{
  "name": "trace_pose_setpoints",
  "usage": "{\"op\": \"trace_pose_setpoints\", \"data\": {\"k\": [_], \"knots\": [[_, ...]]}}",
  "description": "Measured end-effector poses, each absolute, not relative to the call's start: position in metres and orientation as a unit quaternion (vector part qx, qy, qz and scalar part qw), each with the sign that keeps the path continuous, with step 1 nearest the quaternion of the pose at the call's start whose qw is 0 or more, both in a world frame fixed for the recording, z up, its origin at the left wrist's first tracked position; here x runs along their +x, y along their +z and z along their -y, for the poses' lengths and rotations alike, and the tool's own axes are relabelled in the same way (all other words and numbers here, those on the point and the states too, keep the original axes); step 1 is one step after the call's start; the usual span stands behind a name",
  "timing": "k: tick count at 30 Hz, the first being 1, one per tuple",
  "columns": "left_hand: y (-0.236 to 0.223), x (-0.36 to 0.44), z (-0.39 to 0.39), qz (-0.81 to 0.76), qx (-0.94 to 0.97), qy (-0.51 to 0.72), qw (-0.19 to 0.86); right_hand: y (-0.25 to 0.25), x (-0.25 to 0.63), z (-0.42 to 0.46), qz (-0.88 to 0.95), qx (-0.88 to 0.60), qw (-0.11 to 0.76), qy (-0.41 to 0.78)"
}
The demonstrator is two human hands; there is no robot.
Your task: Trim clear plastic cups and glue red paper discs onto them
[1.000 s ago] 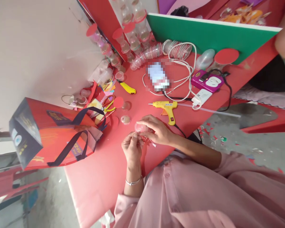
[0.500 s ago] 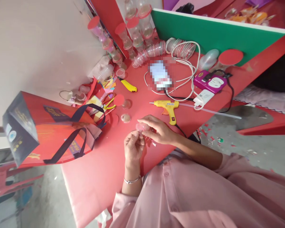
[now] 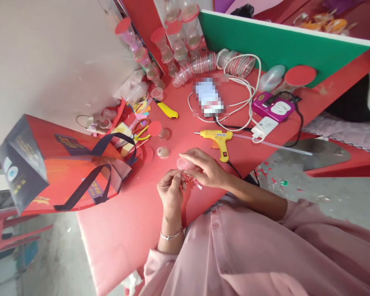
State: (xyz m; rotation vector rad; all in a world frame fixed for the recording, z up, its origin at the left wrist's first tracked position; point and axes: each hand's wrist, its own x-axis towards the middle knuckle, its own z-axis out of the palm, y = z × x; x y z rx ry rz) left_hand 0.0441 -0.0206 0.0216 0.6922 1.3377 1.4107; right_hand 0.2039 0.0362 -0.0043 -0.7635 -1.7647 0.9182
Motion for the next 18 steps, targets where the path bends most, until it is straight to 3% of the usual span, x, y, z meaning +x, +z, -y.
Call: {"op": "trace_pose_setpoints", "data": {"k": [18], "knots": [[0.0280, 0.0414, 0.0194, -0.489, 0.236, 0.555, 0.630, 0.0005, 0.2089, -0.0384, 0.726, -0.312, 0.441, 0.425]]}}
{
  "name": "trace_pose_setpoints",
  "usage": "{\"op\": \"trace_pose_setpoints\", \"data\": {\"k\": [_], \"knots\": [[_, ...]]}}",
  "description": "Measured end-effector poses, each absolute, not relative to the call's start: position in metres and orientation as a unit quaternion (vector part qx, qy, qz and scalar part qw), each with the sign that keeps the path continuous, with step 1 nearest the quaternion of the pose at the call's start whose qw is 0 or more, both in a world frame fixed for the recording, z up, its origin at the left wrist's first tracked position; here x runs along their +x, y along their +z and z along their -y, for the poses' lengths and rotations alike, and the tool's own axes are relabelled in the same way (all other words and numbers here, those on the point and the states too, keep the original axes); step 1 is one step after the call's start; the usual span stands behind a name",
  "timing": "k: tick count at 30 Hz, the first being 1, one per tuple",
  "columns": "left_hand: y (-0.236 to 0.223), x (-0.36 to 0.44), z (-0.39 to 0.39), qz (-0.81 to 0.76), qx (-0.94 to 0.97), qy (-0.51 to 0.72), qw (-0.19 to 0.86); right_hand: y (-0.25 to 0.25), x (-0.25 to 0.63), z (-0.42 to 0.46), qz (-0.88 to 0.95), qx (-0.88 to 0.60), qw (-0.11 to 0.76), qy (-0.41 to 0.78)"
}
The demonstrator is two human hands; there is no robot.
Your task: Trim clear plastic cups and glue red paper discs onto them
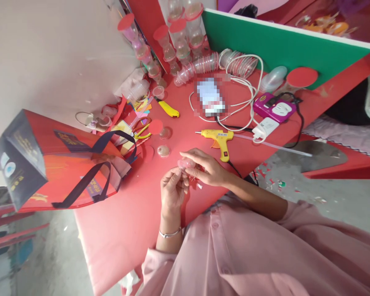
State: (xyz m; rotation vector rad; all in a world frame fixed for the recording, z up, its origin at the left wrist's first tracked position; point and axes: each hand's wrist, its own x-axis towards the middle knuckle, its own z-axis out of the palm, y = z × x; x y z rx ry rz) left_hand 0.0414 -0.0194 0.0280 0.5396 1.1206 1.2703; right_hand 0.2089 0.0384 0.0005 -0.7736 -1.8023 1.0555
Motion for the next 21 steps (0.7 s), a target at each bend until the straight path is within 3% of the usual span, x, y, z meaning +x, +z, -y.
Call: {"op": "trace_pose_setpoints", "data": {"k": [13, 21], "knots": [[0.023, 0.038, 0.019, -0.538, 0.240, 0.581, 0.562, -0.004, 0.204, -0.036, 0.763, -0.310, 0.447, 0.349], [0.024, 0.050, 0.013, -0.475, 0.156, 0.629, 0.595, 0.009, 0.190, -0.038, 0.672, -0.346, 0.452, 0.474]]}}
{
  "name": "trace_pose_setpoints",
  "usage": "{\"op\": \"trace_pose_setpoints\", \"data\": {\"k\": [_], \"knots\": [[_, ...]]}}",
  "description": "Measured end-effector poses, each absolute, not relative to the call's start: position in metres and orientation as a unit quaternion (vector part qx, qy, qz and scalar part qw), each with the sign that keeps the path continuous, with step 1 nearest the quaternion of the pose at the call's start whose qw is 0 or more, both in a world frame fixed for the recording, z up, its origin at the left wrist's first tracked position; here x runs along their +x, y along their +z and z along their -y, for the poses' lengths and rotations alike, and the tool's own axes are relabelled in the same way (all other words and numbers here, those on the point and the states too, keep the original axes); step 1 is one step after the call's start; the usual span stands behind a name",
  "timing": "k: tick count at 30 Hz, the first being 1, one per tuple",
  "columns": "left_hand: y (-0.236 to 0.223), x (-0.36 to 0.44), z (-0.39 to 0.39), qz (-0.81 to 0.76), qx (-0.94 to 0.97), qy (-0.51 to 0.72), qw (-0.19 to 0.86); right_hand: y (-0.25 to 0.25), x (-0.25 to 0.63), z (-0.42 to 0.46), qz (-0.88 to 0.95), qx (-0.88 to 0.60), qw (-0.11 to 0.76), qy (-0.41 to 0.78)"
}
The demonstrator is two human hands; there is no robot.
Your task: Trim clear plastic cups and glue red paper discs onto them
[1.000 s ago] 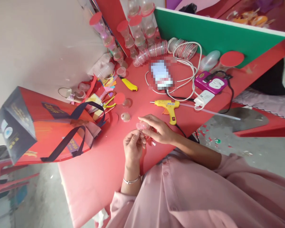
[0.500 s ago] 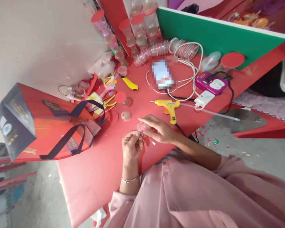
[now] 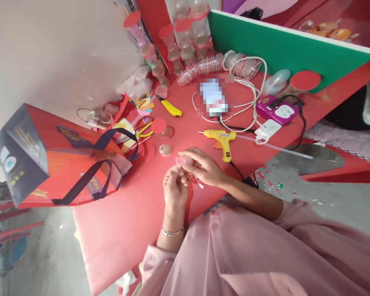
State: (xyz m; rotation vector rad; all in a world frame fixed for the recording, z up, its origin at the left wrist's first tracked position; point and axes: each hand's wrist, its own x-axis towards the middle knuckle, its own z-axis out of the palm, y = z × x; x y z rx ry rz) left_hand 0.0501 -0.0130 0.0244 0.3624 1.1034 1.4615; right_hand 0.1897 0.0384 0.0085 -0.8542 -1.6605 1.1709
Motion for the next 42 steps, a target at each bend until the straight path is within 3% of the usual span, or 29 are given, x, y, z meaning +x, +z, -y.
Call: {"op": "trace_pose_setpoints", "data": {"k": [9, 17, 22, 26, 34, 38, 42], "knots": [[0.024, 0.049, 0.017, -0.508, 0.231, 0.626, 0.545, 0.010, 0.188, -0.043, 0.677, -0.335, 0.442, 0.484], [0.026, 0.042, 0.026, -0.614, 0.423, 0.565, 0.353, 0.015, 0.192, -0.045, 0.704, -0.323, 0.431, 0.463], [0.025, 0.043, 0.022, -0.503, 0.371, 0.633, 0.456, 0.016, 0.191, -0.044, 0.637, -0.293, 0.423, 0.574], [0.025, 0.050, 0.019, -0.455, 0.304, 0.657, 0.518, 0.011, 0.183, -0.038, 0.598, -0.301, 0.446, 0.594], [0.025, 0.058, 0.019, -0.446, 0.252, 0.689, 0.512, 0.008, 0.164, -0.023, 0.537, -0.366, 0.505, 0.568], [0.027, 0.059, 0.019, -0.443, 0.252, 0.688, 0.517, 0.011, 0.162, -0.022, 0.499, -0.352, 0.494, 0.619], [0.027, 0.061, 0.021, -0.468, 0.310, 0.690, 0.457, 0.013, 0.159, -0.022, 0.426, -0.314, 0.467, 0.708]]}}
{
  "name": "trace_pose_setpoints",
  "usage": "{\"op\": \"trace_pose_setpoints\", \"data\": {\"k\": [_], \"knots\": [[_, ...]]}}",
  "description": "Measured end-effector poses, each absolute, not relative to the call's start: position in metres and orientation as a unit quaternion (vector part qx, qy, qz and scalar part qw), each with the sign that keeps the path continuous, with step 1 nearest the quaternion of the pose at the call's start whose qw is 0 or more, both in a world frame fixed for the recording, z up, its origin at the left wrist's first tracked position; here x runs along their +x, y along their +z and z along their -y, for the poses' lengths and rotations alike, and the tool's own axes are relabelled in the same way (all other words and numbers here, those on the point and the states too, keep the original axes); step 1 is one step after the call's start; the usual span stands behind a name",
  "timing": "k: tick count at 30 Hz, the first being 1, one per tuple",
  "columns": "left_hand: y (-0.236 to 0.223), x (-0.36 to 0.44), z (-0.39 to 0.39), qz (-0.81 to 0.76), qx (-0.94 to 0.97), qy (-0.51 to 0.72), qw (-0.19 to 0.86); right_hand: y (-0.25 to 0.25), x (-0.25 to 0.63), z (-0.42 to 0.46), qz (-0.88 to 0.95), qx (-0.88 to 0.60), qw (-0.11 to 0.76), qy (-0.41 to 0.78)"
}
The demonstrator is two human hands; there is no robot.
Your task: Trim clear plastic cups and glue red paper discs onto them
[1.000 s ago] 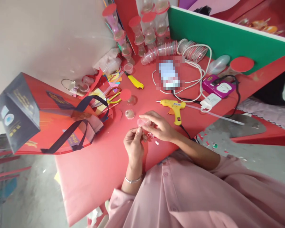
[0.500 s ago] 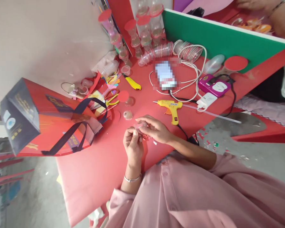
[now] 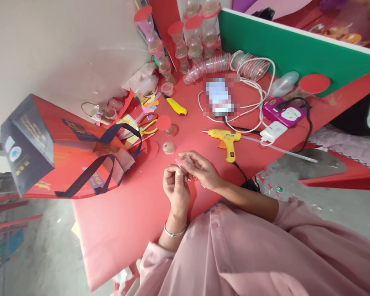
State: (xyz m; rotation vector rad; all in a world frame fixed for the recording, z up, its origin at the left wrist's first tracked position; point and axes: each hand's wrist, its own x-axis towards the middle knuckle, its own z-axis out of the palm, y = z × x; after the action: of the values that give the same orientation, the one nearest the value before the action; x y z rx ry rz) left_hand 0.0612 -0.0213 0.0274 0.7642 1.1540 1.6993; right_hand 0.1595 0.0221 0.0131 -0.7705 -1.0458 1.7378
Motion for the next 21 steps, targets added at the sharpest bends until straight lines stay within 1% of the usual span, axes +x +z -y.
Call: {"op": "trace_pose_setpoints", "data": {"k": [4, 7, 10, 13, 17, 19, 21], "knots": [[0.026, 0.061, 0.024, -0.498, 0.358, 0.670, 0.419, 0.012, 0.156, -0.023, 0.374, -0.281, 0.455, 0.758], [0.024, 0.059, 0.024, -0.502, 0.359, 0.660, 0.427, 0.009, 0.155, -0.024, 0.355, -0.271, 0.446, 0.776], [0.024, 0.055, 0.022, -0.493, 0.338, 0.654, 0.463, 0.006, 0.157, -0.026, 0.357, -0.270, 0.442, 0.777], [0.024, 0.053, 0.018, -0.487, 0.301, 0.654, 0.495, 0.007, 0.163, -0.027, 0.400, -0.296, 0.444, 0.745], [0.023, 0.052, 0.016, -0.514, 0.276, 0.655, 0.480, 0.009, 0.169, -0.030, 0.479, -0.334, 0.445, 0.679], [0.020, 0.049, 0.017, -0.552, 0.322, 0.625, 0.449, 0.008, 0.171, -0.031, 0.519, -0.348, 0.446, 0.641], [0.018, 0.045, 0.021, -0.607, 0.409, 0.569, 0.376, 0.008, 0.173, -0.032, 0.549, -0.355, 0.442, 0.614]]}}
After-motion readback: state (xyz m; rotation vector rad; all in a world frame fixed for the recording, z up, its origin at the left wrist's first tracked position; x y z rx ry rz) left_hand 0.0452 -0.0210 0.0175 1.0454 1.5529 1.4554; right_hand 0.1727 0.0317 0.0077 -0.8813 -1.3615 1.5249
